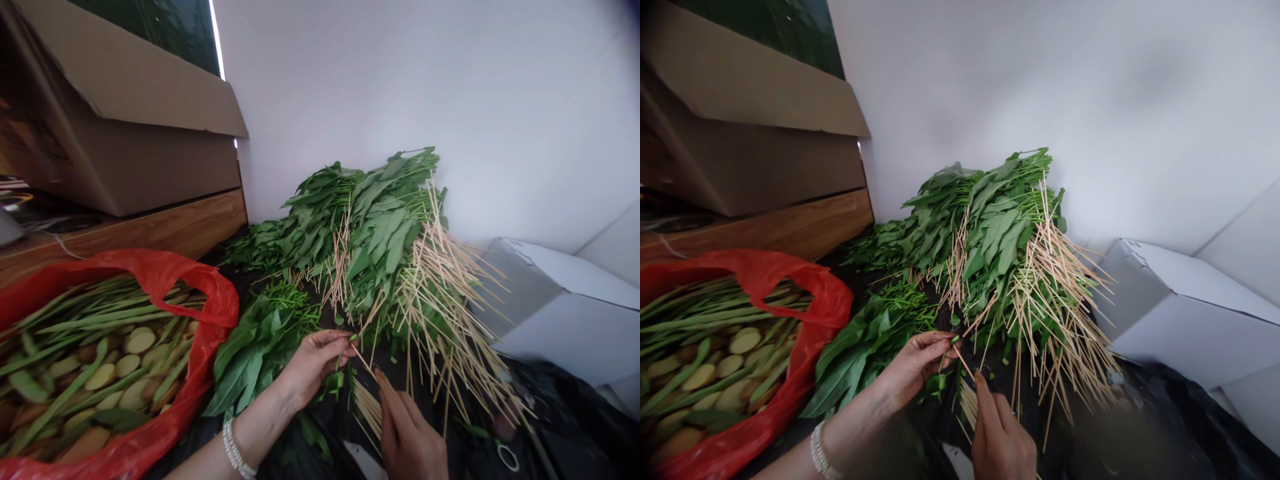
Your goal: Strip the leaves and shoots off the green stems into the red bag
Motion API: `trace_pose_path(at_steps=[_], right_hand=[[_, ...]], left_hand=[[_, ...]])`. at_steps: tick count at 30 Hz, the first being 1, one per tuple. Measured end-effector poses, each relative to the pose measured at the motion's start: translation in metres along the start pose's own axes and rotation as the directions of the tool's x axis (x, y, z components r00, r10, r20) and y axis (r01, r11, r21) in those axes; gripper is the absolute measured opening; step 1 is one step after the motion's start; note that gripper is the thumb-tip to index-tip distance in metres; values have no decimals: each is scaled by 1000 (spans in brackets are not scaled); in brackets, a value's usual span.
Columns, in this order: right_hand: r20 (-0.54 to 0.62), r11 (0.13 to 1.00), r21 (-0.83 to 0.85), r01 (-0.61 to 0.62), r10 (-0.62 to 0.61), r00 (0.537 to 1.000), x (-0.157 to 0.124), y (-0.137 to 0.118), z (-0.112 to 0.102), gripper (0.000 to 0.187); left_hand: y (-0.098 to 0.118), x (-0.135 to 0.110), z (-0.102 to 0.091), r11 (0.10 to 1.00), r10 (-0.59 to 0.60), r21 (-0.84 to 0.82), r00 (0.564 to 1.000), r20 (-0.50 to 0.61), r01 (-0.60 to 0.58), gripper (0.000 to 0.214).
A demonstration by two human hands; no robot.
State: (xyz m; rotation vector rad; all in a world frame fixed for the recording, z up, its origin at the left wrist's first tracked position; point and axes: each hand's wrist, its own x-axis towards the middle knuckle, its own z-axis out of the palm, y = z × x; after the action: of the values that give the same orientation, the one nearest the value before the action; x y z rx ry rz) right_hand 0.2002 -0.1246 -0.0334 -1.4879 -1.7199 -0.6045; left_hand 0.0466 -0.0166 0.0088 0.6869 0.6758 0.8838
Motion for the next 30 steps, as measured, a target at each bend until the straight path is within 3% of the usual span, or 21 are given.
trace_pose_path(at_steps=[15, 23, 30], right_hand=[[42, 994, 87, -69, 66, 997, -15, 0, 11, 33], [-13, 998, 69, 9, -8, 1000, -2, -4, 4, 29], [-18, 998, 65, 28, -27, 999, -1, -4, 4, 28]], left_hand=[[-3, 1, 1, 1000, 6, 13, 1000, -1, -6, 31], [-1, 0, 2, 1000, 5, -2, 1000, 6, -5, 26], [-3, -1, 2, 996, -68, -55, 998, 4, 68, 30]])
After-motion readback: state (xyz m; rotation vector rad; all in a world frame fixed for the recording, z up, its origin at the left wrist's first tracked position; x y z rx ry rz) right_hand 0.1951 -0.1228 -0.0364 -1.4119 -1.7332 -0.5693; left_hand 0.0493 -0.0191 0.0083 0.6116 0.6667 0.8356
